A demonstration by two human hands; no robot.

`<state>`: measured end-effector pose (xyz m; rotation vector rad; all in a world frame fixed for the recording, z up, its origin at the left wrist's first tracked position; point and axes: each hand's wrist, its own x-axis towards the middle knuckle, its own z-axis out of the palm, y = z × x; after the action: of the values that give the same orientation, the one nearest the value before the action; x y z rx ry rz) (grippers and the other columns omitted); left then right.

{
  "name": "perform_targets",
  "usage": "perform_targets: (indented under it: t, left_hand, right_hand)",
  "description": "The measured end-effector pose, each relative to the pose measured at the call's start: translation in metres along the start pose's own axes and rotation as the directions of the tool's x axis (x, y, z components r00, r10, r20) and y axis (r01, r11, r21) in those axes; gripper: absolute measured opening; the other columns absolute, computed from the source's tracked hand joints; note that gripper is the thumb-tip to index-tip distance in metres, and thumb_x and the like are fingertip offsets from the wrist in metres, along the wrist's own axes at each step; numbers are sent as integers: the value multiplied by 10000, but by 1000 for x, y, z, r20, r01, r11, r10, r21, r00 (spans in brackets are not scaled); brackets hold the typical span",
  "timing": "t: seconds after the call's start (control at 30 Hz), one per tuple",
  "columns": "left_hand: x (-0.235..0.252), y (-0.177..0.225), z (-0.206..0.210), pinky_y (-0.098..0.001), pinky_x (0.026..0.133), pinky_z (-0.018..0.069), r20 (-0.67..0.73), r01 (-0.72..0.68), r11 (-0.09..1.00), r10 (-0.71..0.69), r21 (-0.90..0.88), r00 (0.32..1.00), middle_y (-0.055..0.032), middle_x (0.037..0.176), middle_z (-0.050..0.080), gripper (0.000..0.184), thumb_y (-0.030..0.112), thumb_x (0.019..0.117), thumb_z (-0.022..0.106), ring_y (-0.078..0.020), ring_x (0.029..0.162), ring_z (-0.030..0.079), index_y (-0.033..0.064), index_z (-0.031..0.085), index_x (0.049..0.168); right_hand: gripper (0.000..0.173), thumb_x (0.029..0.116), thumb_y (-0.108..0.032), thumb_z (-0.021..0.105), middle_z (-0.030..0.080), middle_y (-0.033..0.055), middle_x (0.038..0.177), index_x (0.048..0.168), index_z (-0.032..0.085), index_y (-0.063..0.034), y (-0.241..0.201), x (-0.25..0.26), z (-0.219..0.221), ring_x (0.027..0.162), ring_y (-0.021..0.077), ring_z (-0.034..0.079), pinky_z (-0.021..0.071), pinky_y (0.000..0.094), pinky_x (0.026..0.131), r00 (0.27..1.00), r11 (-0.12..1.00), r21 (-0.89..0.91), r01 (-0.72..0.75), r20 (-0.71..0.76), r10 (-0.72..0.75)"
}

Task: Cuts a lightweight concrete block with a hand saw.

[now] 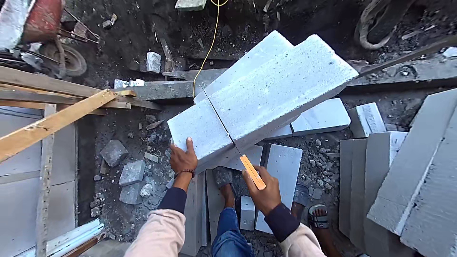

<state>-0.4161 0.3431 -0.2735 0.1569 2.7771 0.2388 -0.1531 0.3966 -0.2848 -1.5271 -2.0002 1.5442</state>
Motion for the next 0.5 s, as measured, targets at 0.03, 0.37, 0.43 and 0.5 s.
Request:
perform_targets:
  t: [0.03,0.37,0.43,0.5]
  left_hand:
    - [2,3,-2,-657,1012,455,11,7,1000,-7,4,1000,-336,1297,606,847,659,1024,389,-486,1229,596,-13,326,1537]
    - [-10,-6,6,-634,990,477,-27,17,1000,-17,8,1000,-304,1222,650,810,650,1024,408,-455,1179,632,-8,387,1497]
    - [4,3,0,-634,985,477,-10,8,1000,-8,21,1000,-310,1229,643,821,657,1023,402,-459,1187,625,-16,387,1493]
    - [6,2,0,-640,977,481,3,7,1000,-7,16,1000,-307,1247,636,824,670,1015,402,-461,1194,621,-8,392,1484]
  right_hand:
    - [531,945,-565,637,736,5,830,1237,685,-124,6,1,-2,727,152,714,612,438,679,1000,1000,-2,11,25,-11]
    - [404,969,-384,668,734,86,853,1250,679,-94,-25,22,-4,754,252,720,597,523,687,996,999,-52,11,87,-7]
    - [452,969,-324,655,743,88,877,1365,607,-112,-17,20,5,758,268,731,606,540,687,995,996,-70,50,95,-44]
    - [494,939,-246,640,767,58,953,1402,595,-78,28,-44,-14,755,191,744,635,448,658,993,990,-89,105,65,-100]
